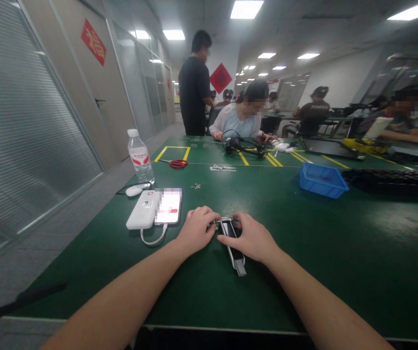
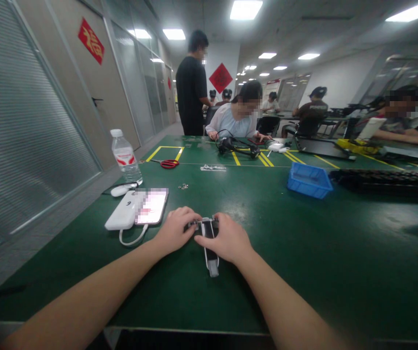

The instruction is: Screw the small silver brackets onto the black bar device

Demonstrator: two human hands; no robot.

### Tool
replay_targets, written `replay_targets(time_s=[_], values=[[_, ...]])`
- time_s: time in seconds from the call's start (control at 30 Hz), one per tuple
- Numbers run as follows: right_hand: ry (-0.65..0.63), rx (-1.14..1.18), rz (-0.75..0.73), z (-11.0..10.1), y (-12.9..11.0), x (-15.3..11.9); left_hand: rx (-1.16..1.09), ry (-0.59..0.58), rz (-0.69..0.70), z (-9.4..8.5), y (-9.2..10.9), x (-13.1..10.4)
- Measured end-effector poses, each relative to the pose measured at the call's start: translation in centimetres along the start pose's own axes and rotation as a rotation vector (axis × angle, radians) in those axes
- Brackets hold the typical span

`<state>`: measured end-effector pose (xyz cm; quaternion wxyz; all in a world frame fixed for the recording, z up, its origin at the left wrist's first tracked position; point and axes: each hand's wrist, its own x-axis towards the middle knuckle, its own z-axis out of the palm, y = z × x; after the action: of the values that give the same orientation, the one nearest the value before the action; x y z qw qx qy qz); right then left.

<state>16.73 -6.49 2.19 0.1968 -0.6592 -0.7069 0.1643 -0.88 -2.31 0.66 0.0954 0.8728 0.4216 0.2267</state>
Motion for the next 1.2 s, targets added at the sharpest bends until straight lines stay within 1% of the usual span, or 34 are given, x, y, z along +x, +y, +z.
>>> replay_targets(time_s=[0.27, 0.6, 0.9, 1.2], values=[[-0.028, -0.018, -0.012, 0.28, 0.05, -0.03, 0.005, -0.015, -0.009, -0.14, 0.05, 0.06], [-0.062, -0.024, 0.030, 0.27, 0.20, 0.38, -0.020, -0.026, 0.028, -0.03, 0.18, -0.01], [-0.025, -0.029, 0.010, 0.53, 0.54, 0.60, -0.027, -0.027, 0.037, -0.03, 0.20, 0.01], [-0.035, -0.031, 0.016, 0.46, 0.69, 0.72, -0.025, -0.021, 0.056, -0.01, 0.22, -0.10]])
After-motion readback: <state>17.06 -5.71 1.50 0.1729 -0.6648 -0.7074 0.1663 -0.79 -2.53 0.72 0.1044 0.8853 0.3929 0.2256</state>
